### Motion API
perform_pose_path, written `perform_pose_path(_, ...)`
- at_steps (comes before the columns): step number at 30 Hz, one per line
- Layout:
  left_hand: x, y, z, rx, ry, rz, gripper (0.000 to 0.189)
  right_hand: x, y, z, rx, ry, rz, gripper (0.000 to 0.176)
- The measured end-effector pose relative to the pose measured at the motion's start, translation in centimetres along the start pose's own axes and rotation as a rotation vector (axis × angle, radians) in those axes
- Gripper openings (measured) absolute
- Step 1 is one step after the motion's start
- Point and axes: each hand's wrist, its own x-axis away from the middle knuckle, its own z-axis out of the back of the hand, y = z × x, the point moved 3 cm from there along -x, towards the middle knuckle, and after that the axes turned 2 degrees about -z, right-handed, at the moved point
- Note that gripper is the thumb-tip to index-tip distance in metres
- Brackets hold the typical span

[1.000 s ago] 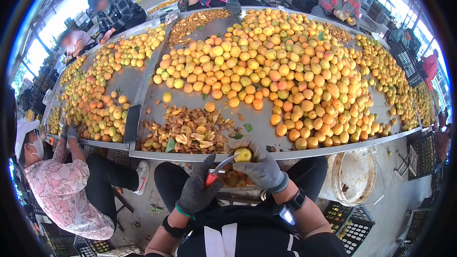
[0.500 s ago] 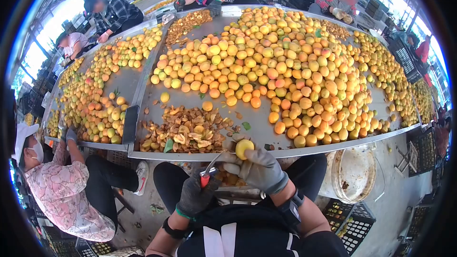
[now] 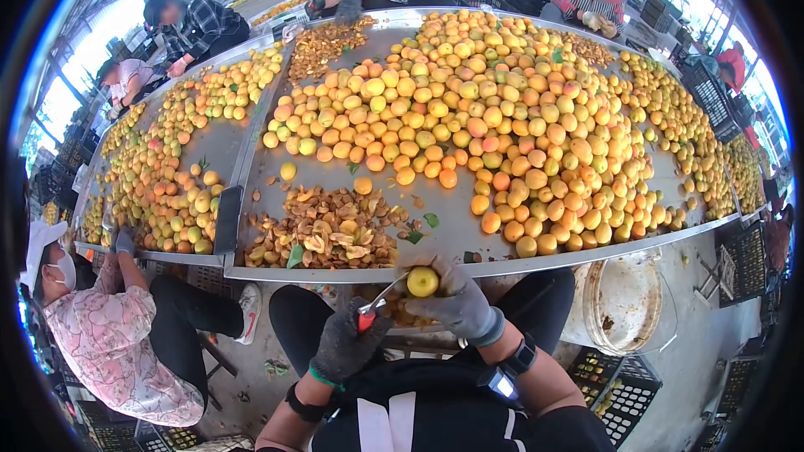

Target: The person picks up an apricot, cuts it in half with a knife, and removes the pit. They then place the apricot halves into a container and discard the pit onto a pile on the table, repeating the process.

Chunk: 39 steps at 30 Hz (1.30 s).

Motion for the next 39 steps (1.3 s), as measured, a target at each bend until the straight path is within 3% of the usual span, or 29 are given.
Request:
perform_pose_path(3, 0.0, -0.4, -0.7, -0.024, 0.006, -0.032, 0.029, 0.1, 0.1, -0.4, 0.071, -0.078, 0.066, 0.043)
perform_pose_path(11, 0.1, -0.2, -0.4, -0.108, -0.044, -0.054, 0.030, -0.3, 0.4, -1.2, -0.087, -0.161, 0.071, 0.041)
perform_pose_path(19, 0.7, -1.5, -0.8, -0.187, 0.031, -0.128, 0.020, 0.0, 0.0, -2.5, -0.136, -0.149, 0.071, 0.041)
perform_pose_path(23, 0.5, -1.3, -0.9, -0.240, 0.033, -0.056, 0.019, 0.2, 0.8, -3.4, -0.236, -0.045, 0.069, 0.041)
perform_pose_path(30, 0.5, -2.4, -1.9, -0.097, 0.090, -0.092, 0.021, 0.5, 1.0, -4.8, -0.236, -0.057, 0.135, 0.042)
perform_pose_path(33, -0.3, -2.5, -1.7, -0.135, 0.040, -0.029, 0.021, -0.5, 1.1, -4.2, -0.247, -0.089, 0.039, 0.045)
perform_pose_path(36, -1.1, -2.8, -1.6, -0.151, -0.005, 0.049, 0.021, -1.6, 1.2, -2.2, 0.024, -0.038, 0.001, 0.043)
perform_pose_path(38, -1.1, -2.6, -1.5, -0.121, -0.002, 0.056, 0.022, -1.5, 1.3, -1.7, 0.121, 0.022, -0.249, 0.041)
perform_pose_path(39, -1.0, -2.2, -1.6, -0.041, -0.017, 0.052, 0.023, -1.5, 1.9, -1.9, 0.122, 0.018, -0.250, 0.041)
